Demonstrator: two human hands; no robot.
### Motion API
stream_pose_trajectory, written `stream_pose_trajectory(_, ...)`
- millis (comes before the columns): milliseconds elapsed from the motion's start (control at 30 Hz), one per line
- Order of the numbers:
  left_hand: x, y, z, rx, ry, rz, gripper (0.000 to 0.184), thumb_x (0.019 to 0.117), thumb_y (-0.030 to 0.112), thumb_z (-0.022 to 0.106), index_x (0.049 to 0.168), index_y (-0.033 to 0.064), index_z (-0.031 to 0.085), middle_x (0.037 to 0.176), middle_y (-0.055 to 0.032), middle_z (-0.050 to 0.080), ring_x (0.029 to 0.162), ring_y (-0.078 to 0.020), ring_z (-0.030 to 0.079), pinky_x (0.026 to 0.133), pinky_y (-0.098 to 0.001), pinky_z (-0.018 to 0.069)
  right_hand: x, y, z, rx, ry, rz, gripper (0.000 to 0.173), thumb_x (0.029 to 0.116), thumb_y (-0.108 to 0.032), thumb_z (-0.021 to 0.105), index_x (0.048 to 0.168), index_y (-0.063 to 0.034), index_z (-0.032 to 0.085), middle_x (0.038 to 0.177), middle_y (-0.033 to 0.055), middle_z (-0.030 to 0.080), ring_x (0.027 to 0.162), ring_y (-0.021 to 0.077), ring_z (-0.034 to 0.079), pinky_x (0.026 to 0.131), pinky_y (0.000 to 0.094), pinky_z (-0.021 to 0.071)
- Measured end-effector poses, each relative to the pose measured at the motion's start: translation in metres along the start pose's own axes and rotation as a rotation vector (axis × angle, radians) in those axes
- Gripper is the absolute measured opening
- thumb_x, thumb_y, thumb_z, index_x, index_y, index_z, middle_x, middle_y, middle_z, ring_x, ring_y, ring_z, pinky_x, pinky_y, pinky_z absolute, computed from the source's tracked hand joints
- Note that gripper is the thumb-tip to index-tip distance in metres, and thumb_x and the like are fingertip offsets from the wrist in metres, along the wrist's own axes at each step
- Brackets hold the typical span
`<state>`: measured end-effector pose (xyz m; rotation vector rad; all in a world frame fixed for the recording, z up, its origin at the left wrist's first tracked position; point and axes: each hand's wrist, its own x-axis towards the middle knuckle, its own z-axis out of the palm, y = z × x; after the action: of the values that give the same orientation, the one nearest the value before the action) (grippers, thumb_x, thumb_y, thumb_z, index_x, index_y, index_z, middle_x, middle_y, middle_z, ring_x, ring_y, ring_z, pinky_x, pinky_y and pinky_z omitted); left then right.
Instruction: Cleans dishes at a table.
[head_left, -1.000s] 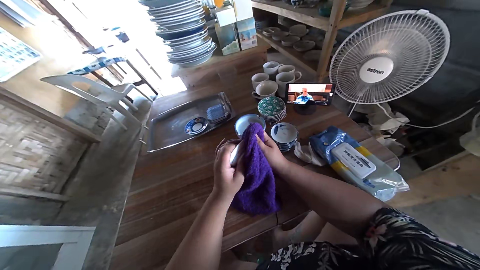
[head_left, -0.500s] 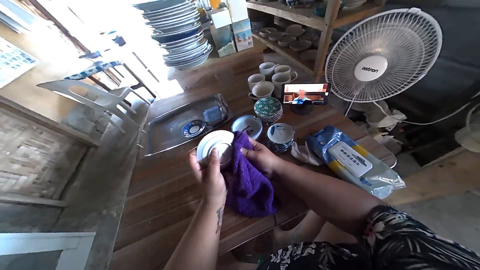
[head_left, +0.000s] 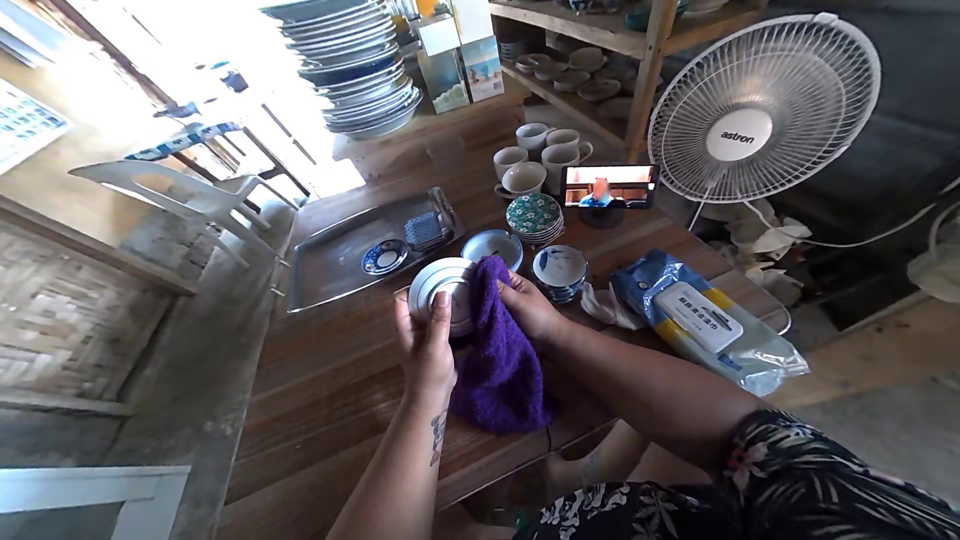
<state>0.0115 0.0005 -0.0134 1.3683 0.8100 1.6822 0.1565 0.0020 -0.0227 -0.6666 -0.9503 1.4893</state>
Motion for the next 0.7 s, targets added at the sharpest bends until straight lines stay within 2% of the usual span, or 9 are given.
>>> stream_pose_trajectory(67, -0.0001, -0.0007, 0.0, -0.001, 0.012, -0.003, 0.029, 0.0989, 0.016, 0.058, 0.126, 0.0144, 0.047, 0.111, 0.0046, 0.066, 0.103, -0.0078, 0.067, 0.092, -0.0302, 0.0576, -0.0007, -0.0015, 0.0001, -0.015, 0.005, 0.012, 0.02, 0.1087, -0.025, 0.044, 0.11, -0.0153, 0.061, 0.082, -0.0047, 0.068, 0.073, 0.0023, 0.065, 0.071, 0.0226, 0.0564)
stream_pose_trajectory(167, 0.001, 0.0011, -0.0001, -0.008, 0.077, -0.022, 0.029, 0.1002, 0.019, 0.056, 0.127, 0.0146, 0.047, 0.111, 0.0037, 0.066, 0.103, -0.0091, 0.067, 0.091, -0.0308, 0.058, 0.0, -0.0014, 0.0007, 0.039, -0.024, 0.046, 0.017, 0.1086, -0.02, 0.044, 0.11, -0.0126, 0.06, 0.081, -0.0018, 0.068, 0.072, 0.005, 0.066, 0.069, 0.0247, 0.0573)
stream_pose_trajectory(233, 0.0031, 0.0022, -0.0014, -0.008, 0.114, -0.04, 0.031, 0.1014, 0.023, 0.055, 0.13, 0.0137, 0.046, 0.114, 0.0021, 0.065, 0.105, -0.0107, 0.067, 0.092, -0.0325, 0.0578, 0.0004, -0.0027, 0.0004, 0.034, -0.059, 0.065, 0.014, 0.1061, -0.013, 0.047, 0.112, -0.0107, 0.059, 0.082, -0.0003, 0.067, 0.071, 0.0063, 0.066, 0.068, 0.0256, 0.057)
stream_pose_trajectory(300, 0.0051, 0.0015, -0.0028, -0.011, 0.128, -0.051, 0.034, 0.1017, 0.027, 0.056, 0.132, 0.0142, 0.047, 0.116, 0.0011, 0.065, 0.108, -0.0118, 0.066, 0.094, -0.034, 0.057, 0.0012, -0.0032, -0.0014, 0.029, -0.107, 0.071, 0.018, 0.103, -0.007, 0.05, 0.118, -0.0102, 0.059, 0.086, 0.0012, 0.068, 0.074, 0.0074, 0.066, 0.071, 0.0267, 0.0575)
stream_pose_trajectory(367, 0.0053, 0.0019, -0.0024, -0.007, 0.127, -0.068, 0.031, 0.1031, 0.027, 0.054, 0.131, 0.0144, 0.047, 0.115, 0.001, 0.065, 0.107, -0.0114, 0.066, 0.094, -0.0339, 0.0569, 0.0019, -0.0029, -0.0023, 0.034, -0.133, 0.066, 0.021, 0.0996, -0.005, 0.054, 0.119, -0.0115, 0.06, 0.088, 0.0012, 0.069, 0.075, 0.0075, 0.067, 0.071, 0.0269, 0.0576)
stream_pose_trajectory(533, 0.004, 0.0039, 0.0002, -0.019, 0.112, -0.094, 0.028, 0.1032, 0.025, 0.054, 0.129, 0.0148, 0.049, 0.113, 0.0021, 0.066, 0.104, -0.0102, 0.067, 0.092, -0.0326, 0.0577, 0.0036, -0.0017, -0.0031, 0.038, -0.12, 0.057, 0.02, 0.0959, -0.003, 0.06, 0.114, -0.0124, 0.062, 0.087, 0.0006, 0.07, 0.074, 0.0071, 0.066, 0.07, 0.0265, 0.057)
stream_pose_trajectory(700, 0.0038, 0.0046, 0.001, -0.027, 0.081, -0.096, 0.023, 0.1035, 0.022, 0.053, 0.126, 0.0146, 0.051, 0.108, 0.0024, 0.068, 0.1, -0.0093, 0.069, 0.089, -0.0309, 0.0592, 0.0032, -0.0009, -0.0019, 0.041, -0.101, 0.046, 0.015, 0.0987, -0.009, 0.059, 0.113, -0.0126, 0.061, 0.085, -0.0005, 0.069, 0.073, 0.0062, 0.066, 0.069, 0.0255, 0.0569)
